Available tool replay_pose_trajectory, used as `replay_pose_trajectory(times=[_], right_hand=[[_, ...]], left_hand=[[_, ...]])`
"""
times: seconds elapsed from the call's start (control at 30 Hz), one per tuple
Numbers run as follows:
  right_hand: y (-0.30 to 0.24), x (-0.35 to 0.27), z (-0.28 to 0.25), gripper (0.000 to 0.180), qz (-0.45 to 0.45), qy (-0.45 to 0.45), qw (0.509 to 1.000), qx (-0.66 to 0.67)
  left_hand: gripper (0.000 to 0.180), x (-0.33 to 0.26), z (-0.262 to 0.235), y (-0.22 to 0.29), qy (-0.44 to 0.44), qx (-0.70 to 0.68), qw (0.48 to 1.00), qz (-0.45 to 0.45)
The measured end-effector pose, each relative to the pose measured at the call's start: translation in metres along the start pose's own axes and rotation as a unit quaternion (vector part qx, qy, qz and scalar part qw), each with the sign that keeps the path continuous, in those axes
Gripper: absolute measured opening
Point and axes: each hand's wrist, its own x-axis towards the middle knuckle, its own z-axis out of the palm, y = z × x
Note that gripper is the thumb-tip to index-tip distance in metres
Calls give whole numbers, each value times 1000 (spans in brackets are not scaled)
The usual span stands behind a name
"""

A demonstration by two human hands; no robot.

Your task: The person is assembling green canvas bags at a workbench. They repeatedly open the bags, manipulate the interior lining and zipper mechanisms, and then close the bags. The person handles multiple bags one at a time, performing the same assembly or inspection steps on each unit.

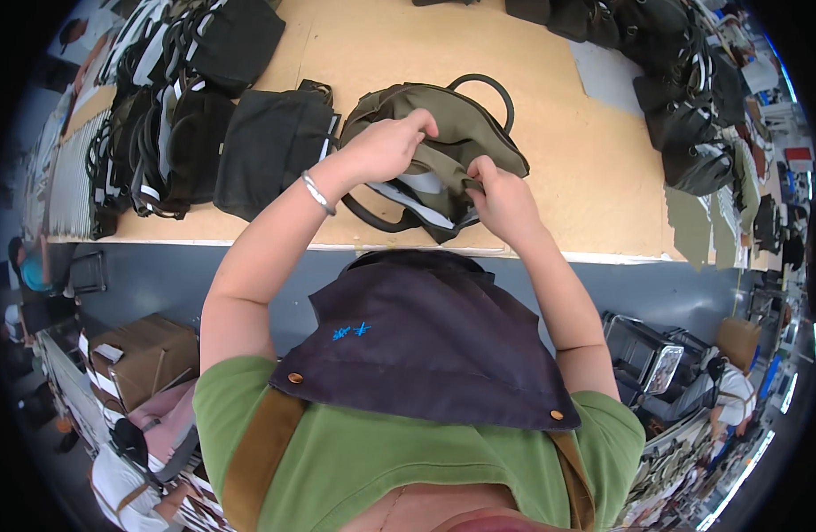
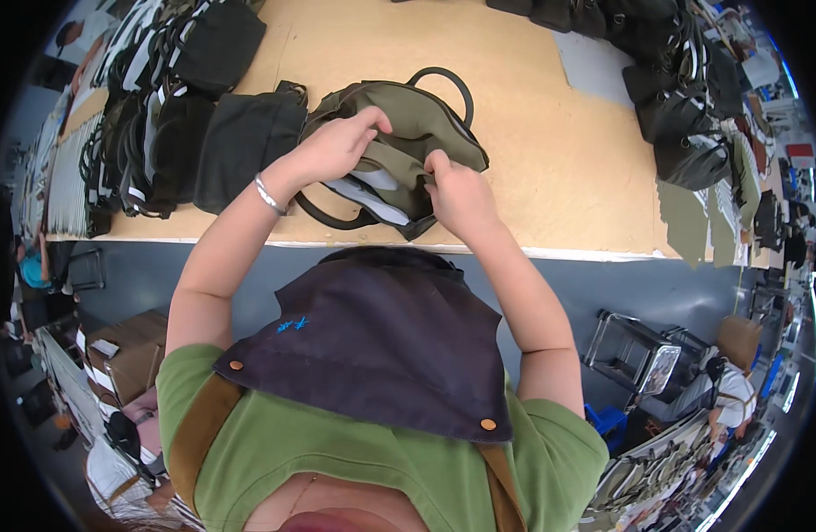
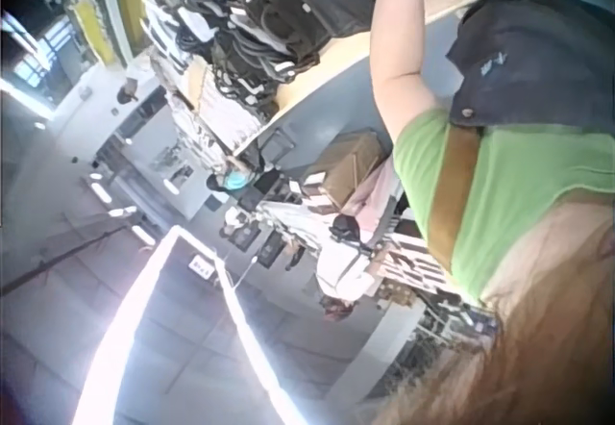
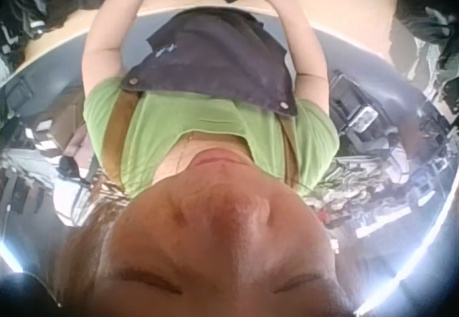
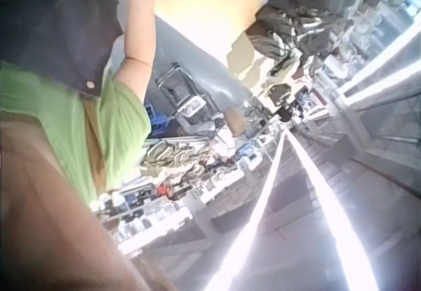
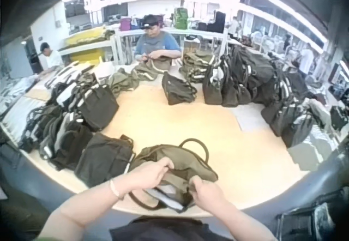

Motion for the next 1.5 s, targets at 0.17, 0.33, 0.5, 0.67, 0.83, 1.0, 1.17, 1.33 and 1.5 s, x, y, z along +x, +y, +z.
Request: replay_pose_trajectory(times=[0.17, 0.33, 0.5, 0.67, 0.83, 1.0, 1.17, 1.33, 1.5], right_hand=[[-3, 10, -12, 16, 26, -40, 998, 43], [-7, 14, -23, 13, 5, -84, 992, 97], [-14, 4, -20, 10, -30, -42, 998, 33], [-24, 1, -16, 9, -52, -19, 996, 66], [-25, 2, -5, 10, -44, 3, 997, 70], [-24, -4, -4, 10, -23, -3, 995, 93], [-22, 18, -26, 12, -94, -3, 989, 116], [-55, 31, -96, 7, -77, -162, 968, 174], [-58, 32, -95, 10, -19, -160, 968, 191]], left_hand=[[42, -27, 4, 18, 63, 159, 973, 158], [34, -28, 22, 23, 167, 267, 907, 281], [26, -49, 35, 41, 191, 181, 924, 276], [17, -59, 51, 38, 189, 169, 964, 81], [20, -78, 72, 52, 187, 265, 940, 101], [13, -83, 101, 40, 238, 326, 909, 102], [7, -67, 53, 49, 249, 296, 914, 120], [12, -66, -20, 77, 129, 192, 961, 154], [10, -62, -28, 74, 116, 176, 967, 144]])
